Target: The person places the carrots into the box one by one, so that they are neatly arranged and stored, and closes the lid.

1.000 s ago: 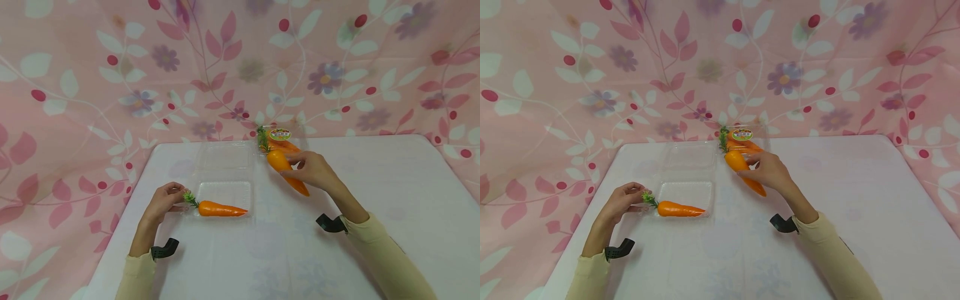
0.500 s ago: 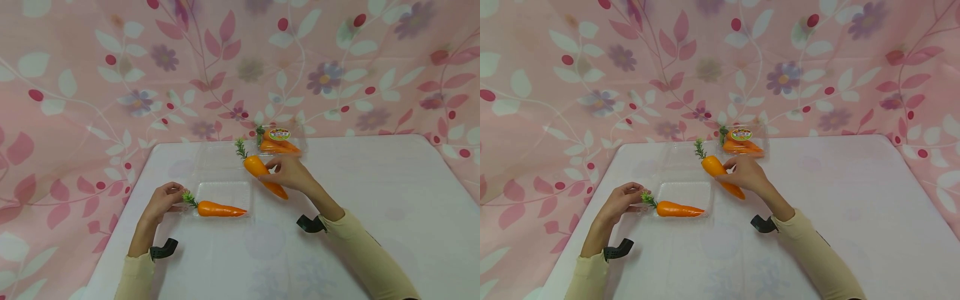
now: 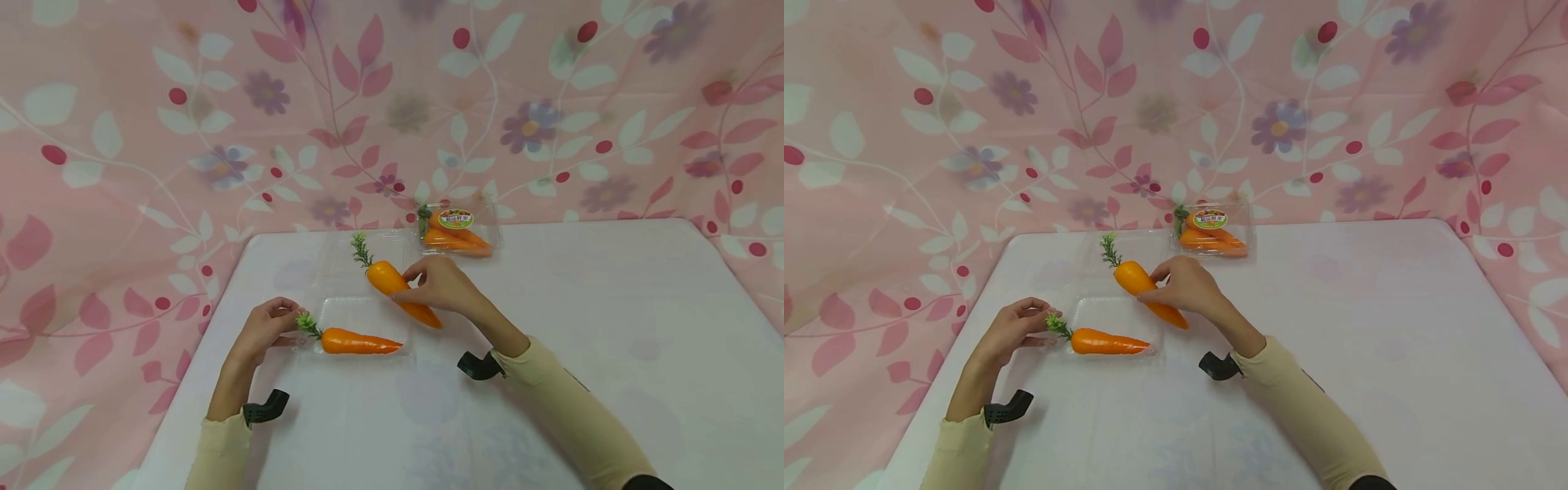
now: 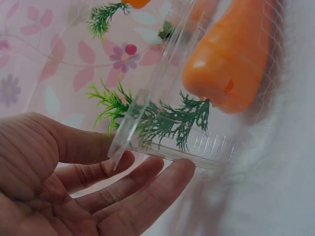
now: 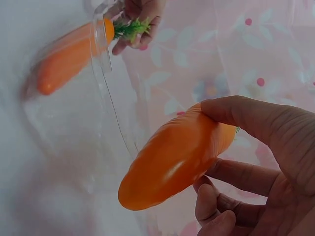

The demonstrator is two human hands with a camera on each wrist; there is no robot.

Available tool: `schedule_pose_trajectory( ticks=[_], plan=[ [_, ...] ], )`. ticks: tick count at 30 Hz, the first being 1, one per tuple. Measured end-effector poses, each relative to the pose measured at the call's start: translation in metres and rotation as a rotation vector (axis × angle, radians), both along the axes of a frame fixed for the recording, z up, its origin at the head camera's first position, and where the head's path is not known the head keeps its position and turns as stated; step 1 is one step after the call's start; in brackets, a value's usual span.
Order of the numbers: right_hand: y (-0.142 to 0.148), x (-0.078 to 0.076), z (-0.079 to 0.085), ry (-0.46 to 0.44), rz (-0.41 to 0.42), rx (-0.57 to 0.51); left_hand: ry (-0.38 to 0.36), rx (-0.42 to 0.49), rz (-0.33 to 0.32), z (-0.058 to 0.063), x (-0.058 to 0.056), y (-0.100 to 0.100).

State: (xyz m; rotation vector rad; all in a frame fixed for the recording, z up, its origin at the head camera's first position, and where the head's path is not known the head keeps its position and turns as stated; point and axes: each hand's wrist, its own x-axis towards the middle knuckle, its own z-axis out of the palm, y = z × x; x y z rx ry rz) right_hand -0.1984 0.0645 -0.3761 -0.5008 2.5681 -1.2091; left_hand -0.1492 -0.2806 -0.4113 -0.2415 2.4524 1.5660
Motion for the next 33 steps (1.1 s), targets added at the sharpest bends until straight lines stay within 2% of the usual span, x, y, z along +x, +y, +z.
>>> schedule_pose_trajectory(
  ticks=[7, 20, 33],
  plan=[
    [-0.024, 0.0, 0.002, -0.019, 0.045, -0.006, 0.0, -0.004, -0.005, 0.0, 0.0, 0.0],
    [-0.06, -0.004, -0.006, -0.037, 0.1, 0.035, -0.016, -0.009, -0.01, 0.001, -0.001, 0.0],
    [-0.084, 0.004, -0.032, 0.001, 0.123, 0.134, -0.004, 0.013, -0.008, 0.0, 0.0, -0.001]
  ],
)
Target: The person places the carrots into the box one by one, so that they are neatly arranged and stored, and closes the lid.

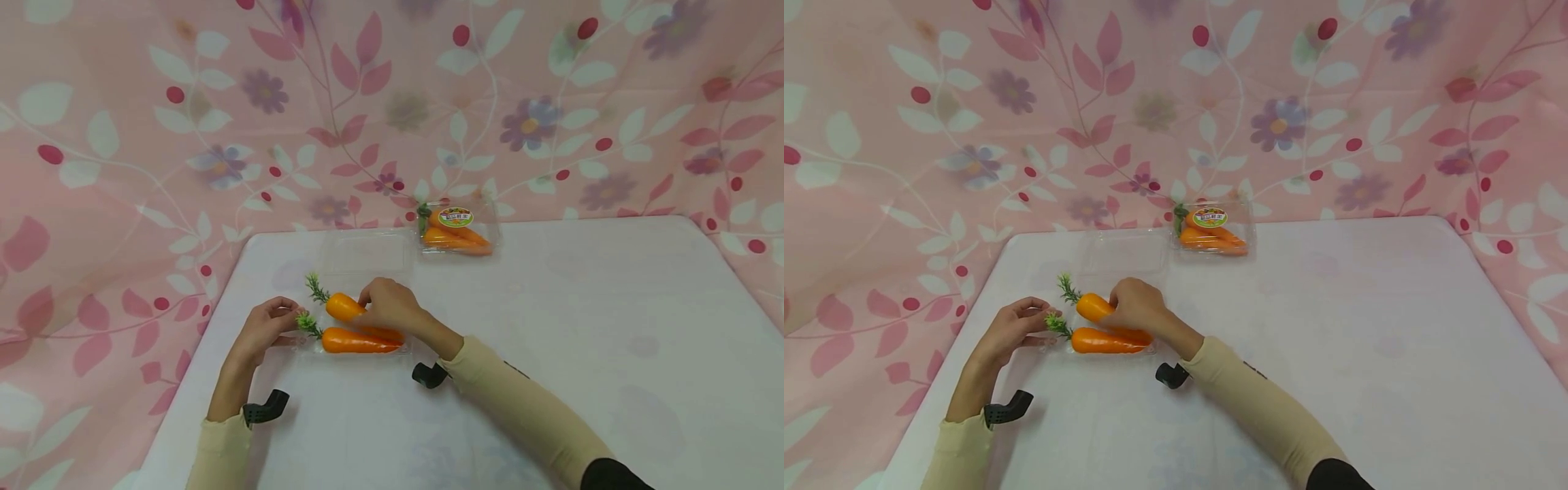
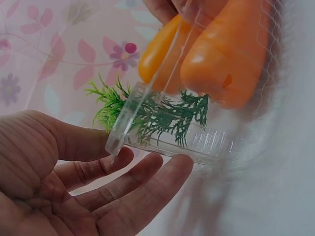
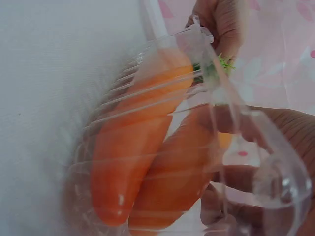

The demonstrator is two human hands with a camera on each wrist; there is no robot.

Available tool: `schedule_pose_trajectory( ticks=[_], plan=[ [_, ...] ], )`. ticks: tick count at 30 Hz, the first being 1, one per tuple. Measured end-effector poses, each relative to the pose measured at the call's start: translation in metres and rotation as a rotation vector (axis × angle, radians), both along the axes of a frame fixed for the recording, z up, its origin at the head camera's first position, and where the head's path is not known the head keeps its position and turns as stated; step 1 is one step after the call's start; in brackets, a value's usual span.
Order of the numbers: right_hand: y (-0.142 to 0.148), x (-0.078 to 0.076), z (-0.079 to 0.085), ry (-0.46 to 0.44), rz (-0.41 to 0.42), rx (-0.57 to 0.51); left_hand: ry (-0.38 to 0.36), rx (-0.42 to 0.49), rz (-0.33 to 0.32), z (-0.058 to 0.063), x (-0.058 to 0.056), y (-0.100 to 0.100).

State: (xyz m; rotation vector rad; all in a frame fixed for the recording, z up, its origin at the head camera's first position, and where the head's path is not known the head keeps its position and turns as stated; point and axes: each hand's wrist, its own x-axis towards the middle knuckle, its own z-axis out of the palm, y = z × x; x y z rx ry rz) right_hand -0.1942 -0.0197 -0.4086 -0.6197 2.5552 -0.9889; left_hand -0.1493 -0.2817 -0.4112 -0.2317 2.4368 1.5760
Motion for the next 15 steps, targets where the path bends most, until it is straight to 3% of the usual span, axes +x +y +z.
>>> schedule_pose_trajectory(
  ticks=[8, 15],
  plan=[
    [-0.0017, 0.0035, -0.0066, -0.016, -0.005, 0.024, 0.003, 0.009, -0.002, -0.0001, 0.0003, -0.0002],
    [-0.0031, 0.0058, -0.0085, 0.022, 0.005, 0.109, 0.004, 0.008, 0.007, -0.0019, -0.0007, 0.0013]
  ],
)
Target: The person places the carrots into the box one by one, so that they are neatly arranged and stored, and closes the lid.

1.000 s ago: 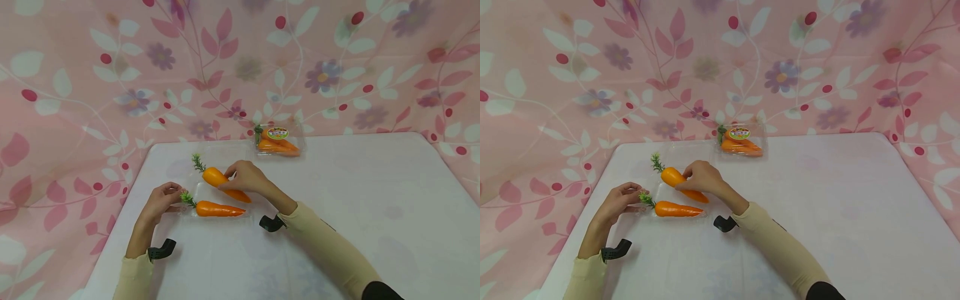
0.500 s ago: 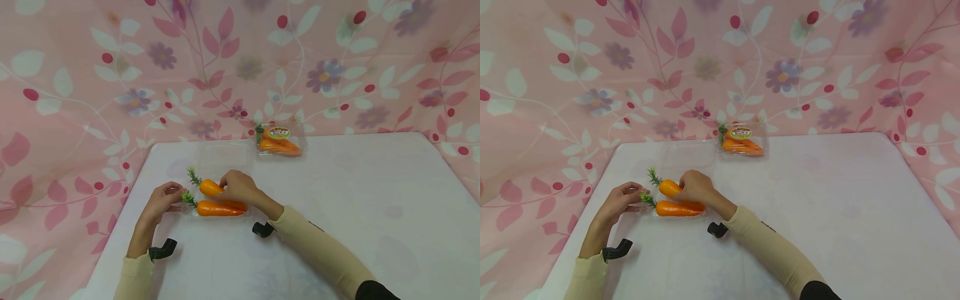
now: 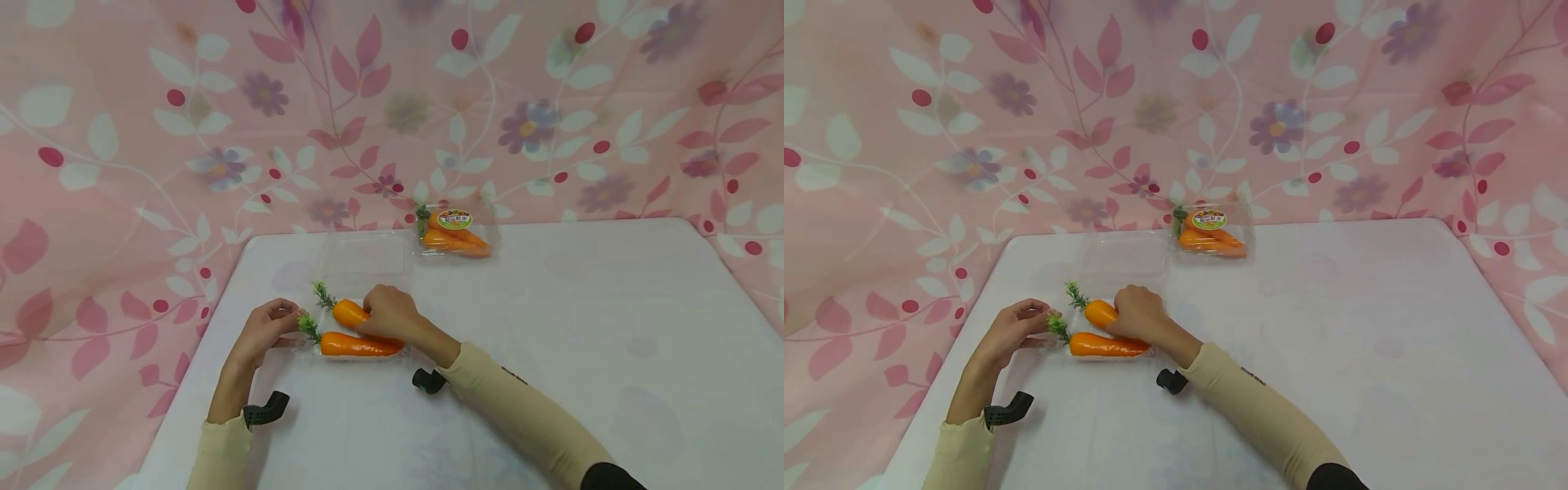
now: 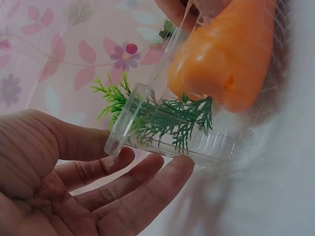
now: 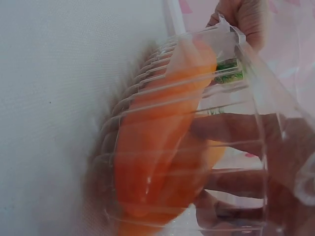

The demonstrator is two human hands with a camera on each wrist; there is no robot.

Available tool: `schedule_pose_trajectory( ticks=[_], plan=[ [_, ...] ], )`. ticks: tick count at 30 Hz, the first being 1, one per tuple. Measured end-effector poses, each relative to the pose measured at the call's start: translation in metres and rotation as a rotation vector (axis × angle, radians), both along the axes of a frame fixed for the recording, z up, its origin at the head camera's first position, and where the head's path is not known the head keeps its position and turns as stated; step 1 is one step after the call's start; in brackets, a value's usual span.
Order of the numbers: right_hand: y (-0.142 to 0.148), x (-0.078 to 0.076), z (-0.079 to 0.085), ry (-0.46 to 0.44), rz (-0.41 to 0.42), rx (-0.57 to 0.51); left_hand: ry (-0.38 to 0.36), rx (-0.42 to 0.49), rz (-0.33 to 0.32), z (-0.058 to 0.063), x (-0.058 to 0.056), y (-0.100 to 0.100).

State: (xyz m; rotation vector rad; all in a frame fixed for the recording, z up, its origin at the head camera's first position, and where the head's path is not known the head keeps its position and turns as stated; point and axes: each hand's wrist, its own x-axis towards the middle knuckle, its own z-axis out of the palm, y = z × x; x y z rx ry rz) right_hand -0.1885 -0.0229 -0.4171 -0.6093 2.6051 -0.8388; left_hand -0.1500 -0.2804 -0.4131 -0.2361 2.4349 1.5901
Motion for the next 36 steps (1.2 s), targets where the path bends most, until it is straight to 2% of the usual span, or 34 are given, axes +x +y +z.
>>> schedule_pose_trajectory(
  ticks=[7, 12, 19, 25, 30, 36],
  plan=[
    [0.0, 0.004, 0.004, 0.094, 0.016, 0.07, 0.013, -0.02, -0.022, -0.001, -0.001, -0.001],
    [0.013, 0.004, 0.013, 0.153, 0.004, -0.003, 0.023, -0.061, -0.068, 0.003, -0.002, -0.002],
    [0.041, -0.004, 0.029, 0.208, -0.107, -0.059, 0.025, -0.093, -0.149, 0.018, -0.007, -0.006],
    [0.063, -0.014, 0.03, 0.233, -0.25, -0.124, 0.019, -0.109, -0.17, 0.022, -0.025, -0.007],
    [0.074, -0.021, 0.023, 0.197, -0.304, -0.156, 0.005, -0.137, -0.16, 0.02, -0.044, -0.004],
    [0.083, -0.026, 0.013, 0.175, -0.359, -0.128, -0.041, -0.13, -0.125, 0.016, -0.065, 0.0]
  ],
)
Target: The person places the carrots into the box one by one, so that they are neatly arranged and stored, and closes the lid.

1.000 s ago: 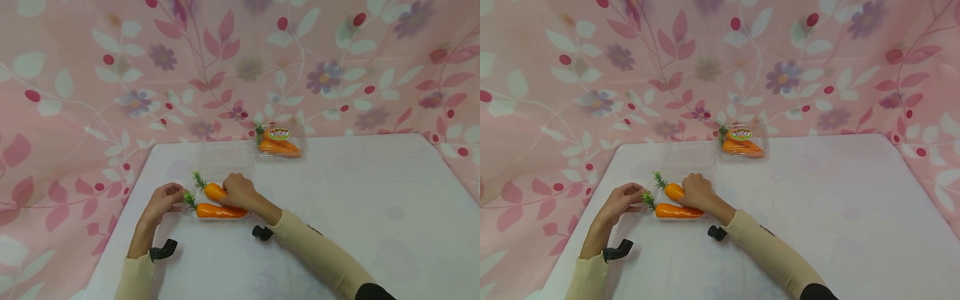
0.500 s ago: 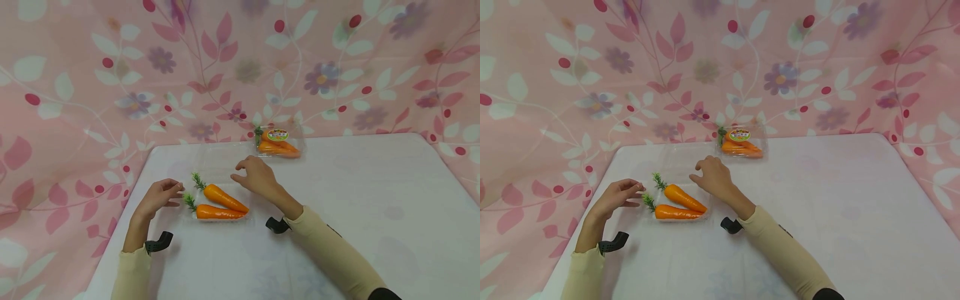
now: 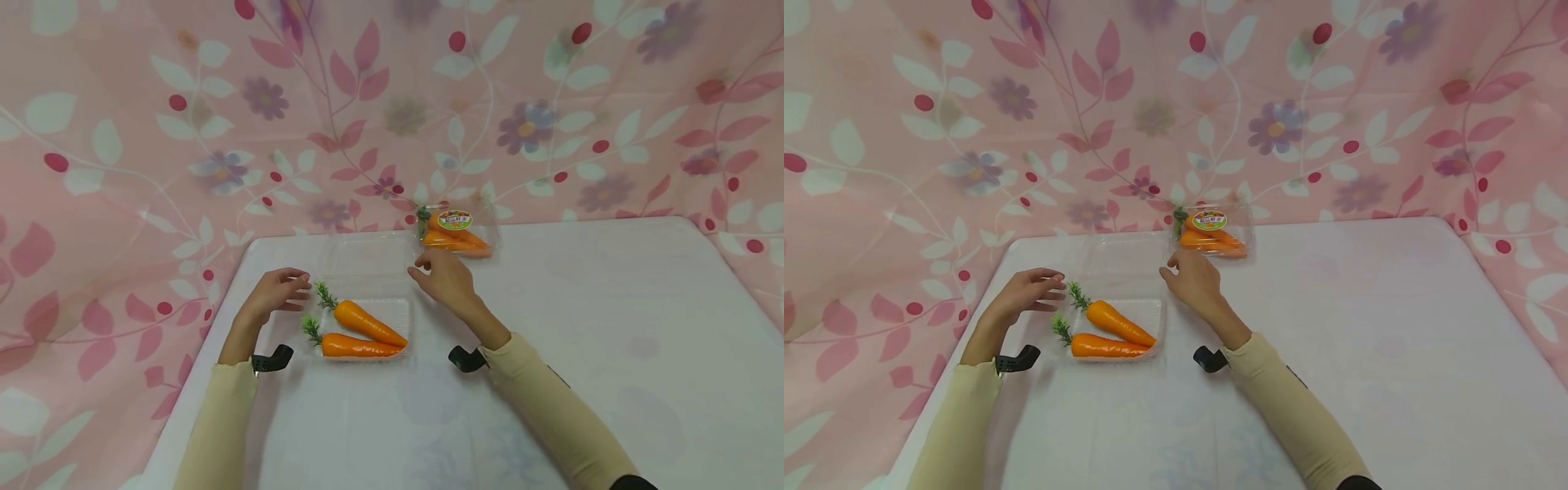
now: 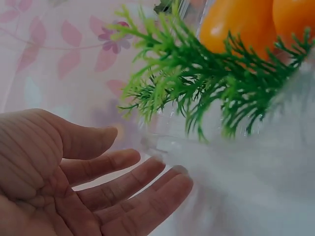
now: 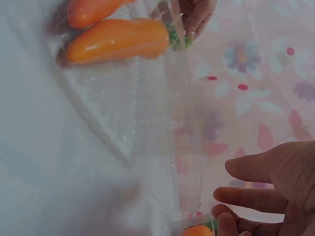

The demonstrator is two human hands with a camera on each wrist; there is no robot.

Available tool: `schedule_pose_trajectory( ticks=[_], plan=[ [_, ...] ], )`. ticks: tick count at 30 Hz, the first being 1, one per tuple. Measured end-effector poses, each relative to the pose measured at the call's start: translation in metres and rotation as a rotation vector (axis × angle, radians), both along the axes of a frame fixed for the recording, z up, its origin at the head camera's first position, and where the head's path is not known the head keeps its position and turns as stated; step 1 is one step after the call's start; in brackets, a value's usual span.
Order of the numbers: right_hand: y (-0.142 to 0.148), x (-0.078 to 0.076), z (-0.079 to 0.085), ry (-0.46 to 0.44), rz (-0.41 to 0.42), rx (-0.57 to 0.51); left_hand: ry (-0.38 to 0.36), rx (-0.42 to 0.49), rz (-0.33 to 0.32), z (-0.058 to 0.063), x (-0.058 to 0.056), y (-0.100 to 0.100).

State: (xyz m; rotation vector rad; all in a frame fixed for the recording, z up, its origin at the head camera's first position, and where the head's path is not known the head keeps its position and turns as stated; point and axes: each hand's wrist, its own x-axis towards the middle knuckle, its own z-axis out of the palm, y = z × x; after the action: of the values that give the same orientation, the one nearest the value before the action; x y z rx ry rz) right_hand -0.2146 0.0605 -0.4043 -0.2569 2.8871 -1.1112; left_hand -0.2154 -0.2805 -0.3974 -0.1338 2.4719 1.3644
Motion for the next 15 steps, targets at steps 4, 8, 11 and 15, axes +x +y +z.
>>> schedule_pose_trajectory(
  ticks=[4, 8, 11, 15],
  plan=[
    [0.003, -0.002, -0.005, -0.023, -0.002, 0.039, -0.035, 0.017, 0.021, -0.004, -0.012, 0.002],
    [0.004, -0.004, -0.009, -0.049, -0.013, 0.057, -0.044, 0.038, 0.033, -0.007, -0.019, 0.004],
    [0.004, -0.006, -0.013, -0.067, -0.02, 0.049, -0.052, 0.049, 0.053, -0.009, -0.022, 0.007],
    [0.001, -0.01, -0.018, -0.096, -0.023, 0.04, -0.061, 0.057, 0.077, -0.011, -0.024, 0.011]
  ],
)
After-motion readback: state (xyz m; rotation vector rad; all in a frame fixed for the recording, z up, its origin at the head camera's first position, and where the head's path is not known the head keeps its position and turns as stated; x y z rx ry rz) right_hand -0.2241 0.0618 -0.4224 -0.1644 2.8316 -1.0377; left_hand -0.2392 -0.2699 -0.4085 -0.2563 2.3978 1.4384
